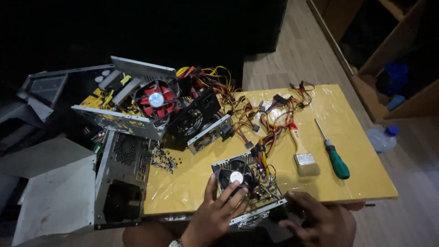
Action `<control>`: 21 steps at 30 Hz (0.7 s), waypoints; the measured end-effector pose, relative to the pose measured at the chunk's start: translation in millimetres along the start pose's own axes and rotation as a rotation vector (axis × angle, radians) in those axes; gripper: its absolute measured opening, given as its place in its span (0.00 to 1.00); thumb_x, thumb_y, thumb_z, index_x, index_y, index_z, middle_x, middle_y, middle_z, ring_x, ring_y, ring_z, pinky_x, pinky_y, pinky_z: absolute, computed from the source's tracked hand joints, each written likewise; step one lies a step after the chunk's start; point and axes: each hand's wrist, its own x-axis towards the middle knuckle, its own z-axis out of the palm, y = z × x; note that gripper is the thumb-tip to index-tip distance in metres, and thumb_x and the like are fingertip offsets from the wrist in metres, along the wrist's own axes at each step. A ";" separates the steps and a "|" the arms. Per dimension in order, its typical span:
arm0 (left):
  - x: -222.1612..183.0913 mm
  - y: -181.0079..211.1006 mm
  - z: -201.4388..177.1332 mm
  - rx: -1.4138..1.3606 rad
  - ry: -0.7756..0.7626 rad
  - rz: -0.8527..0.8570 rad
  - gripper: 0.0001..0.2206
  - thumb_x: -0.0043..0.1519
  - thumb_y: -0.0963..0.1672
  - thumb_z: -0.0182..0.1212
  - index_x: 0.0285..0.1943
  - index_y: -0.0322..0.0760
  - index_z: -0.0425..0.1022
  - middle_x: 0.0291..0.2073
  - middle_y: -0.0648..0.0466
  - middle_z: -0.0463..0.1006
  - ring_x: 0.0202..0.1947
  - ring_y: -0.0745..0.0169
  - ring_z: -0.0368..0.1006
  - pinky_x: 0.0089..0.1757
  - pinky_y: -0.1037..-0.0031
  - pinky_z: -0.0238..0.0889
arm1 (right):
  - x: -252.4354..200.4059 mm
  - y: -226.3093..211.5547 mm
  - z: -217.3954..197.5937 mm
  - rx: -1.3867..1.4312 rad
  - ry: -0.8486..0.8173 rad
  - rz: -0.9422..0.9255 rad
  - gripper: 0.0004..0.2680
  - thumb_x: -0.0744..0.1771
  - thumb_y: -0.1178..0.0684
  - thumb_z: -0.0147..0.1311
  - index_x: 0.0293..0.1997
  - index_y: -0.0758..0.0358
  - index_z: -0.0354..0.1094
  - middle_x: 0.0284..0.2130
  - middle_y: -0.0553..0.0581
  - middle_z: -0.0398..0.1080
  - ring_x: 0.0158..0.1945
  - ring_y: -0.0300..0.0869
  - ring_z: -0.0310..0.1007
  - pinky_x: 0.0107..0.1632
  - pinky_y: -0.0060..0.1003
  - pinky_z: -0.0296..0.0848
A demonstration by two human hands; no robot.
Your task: Disassembling a computer power supply unit by removing screws and opening the casing to access the internal circuit board.
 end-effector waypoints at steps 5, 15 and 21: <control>4.4 3.7 -14.5 0.005 -0.029 0.010 0.20 0.62 0.43 0.61 0.65 0.37 0.73 0.68 0.49 0.67 0.70 0.52 0.60 0.65 0.32 0.43 | -5.9 0.2 0.9 0.351 0.011 0.809 0.25 0.45 0.61 0.82 0.44 0.57 0.84 0.31 0.51 0.88 0.25 0.39 0.85 0.32 0.31 0.82; 15.5 9.5 -37.9 -0.302 -0.136 0.046 0.24 0.58 0.43 0.59 0.65 0.29 0.69 0.66 0.39 0.67 0.69 0.44 0.61 0.63 0.33 0.42 | 21.6 56.2 -20.0 0.746 -0.241 0.445 0.23 0.54 0.72 0.61 0.53 0.63 0.78 0.45 0.55 0.83 0.37 0.43 0.80 0.42 0.41 0.85; 39.9 11.1 -47.8 -0.236 0.014 0.038 0.17 0.63 0.43 0.68 0.57 0.26 0.75 0.61 0.38 0.72 0.62 0.45 0.68 0.54 0.51 0.58 | 69.8 30.7 -37.3 0.452 -0.192 0.156 0.23 0.55 0.70 0.60 0.54 0.59 0.76 0.46 0.52 0.79 0.45 0.41 0.77 0.47 0.35 0.75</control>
